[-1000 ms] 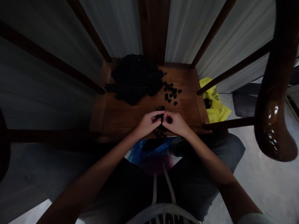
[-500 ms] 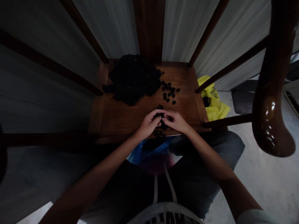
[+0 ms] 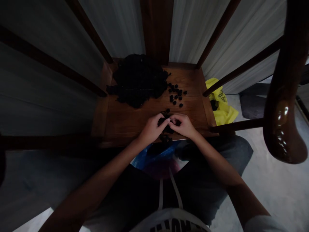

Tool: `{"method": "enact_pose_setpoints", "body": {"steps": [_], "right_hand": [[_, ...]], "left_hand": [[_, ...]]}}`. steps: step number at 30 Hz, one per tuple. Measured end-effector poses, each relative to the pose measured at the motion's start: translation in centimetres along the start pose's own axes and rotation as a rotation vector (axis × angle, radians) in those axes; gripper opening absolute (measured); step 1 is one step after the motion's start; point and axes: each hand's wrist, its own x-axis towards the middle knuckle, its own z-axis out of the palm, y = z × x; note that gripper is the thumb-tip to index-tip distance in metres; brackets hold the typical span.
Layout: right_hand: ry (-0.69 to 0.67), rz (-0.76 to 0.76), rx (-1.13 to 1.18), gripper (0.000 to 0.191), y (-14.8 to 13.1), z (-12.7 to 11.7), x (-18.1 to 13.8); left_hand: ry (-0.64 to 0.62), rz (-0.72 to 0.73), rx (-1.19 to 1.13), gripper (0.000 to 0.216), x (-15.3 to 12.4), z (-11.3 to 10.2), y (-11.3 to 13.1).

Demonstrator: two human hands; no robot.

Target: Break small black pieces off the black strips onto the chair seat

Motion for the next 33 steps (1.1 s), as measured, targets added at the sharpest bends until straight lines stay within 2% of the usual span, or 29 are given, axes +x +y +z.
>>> {"method": "enact_pose_setpoints", "body": {"steps": [4,8,11,15,23,26,33], "right_hand": [[0.002,-0.005,-0.051,0.019,-0.3,0.2,-0.2],[-0.044,0.009,-0.028,0.021,-0.2,0.2,-0.2],[-0.12,0.046,0.023,0.022,-0.2,-0.2,0.0],[-0.223,0.091,0.063,0.022,-0.5,-0.8,0.2],[-0.208,0.055,-0.032,0.022,-0.4,-0.2,-0.1],[-0.24,0.065,-0.02,0.02,-0.1,-0.1,0.0],[-0.318,0.109,0.187,0.023,0.4,-0.6,0.3]], "left_hand": [[-0.105,0.012,0.02,0.025,0.3,-0.5,-0.4],[-0.168,-0.073,-0.131,0.025,0.6,-0.5,-1.5],[-0.207,-0.074,-0.207,0.024,0.7,-0.4,-1.8],[-0.212,0.008,-0.148,0.022,0.6,-0.1,-1.4],[-0.205,0.227,0.067,0.012,0.4,0.0,-0.8],[-0.232,0.305,0.141,0.01,0.3,-0.1,-0.7],[-0.244,0.311,0.125,0.012,0.0,0.0,-0.2]]}}
